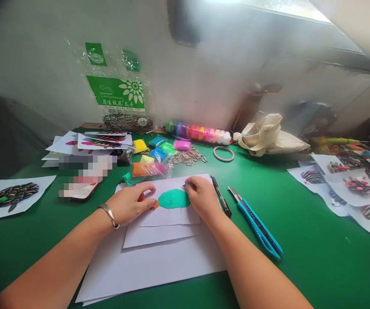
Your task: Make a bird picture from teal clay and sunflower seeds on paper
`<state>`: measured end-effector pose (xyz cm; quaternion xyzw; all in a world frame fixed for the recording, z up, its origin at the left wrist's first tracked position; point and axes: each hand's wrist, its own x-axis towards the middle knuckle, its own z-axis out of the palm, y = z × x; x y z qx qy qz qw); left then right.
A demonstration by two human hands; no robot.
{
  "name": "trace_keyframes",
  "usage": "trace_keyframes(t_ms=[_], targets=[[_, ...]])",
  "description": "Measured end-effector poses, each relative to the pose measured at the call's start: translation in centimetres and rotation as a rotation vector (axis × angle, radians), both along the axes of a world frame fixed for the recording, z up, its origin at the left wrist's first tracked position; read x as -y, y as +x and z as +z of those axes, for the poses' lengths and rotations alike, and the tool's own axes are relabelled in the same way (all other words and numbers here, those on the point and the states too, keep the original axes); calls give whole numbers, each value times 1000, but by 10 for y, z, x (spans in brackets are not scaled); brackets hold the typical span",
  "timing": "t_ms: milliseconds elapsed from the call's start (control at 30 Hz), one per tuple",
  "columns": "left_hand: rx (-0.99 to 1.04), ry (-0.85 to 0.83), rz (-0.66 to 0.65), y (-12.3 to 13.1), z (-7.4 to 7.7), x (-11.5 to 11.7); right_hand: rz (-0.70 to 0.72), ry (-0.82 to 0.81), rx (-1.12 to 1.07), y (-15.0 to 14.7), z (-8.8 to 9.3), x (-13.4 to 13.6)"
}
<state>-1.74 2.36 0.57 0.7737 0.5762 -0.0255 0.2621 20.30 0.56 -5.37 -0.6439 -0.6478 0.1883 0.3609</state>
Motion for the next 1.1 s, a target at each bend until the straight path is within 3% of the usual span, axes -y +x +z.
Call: trace_keyframes(t_ms=[500, 800, 1100], targets=[[-4, 20, 8, -2, 1, -2, 5, -7, -16, 0, -1, -1], [-62, 158, -65, -9, -8, -6, -18, 97, 67, -1, -1, -3], [51, 113, -200, -21, 0, -1, 52, 98, 101, -3, -1, -5]])
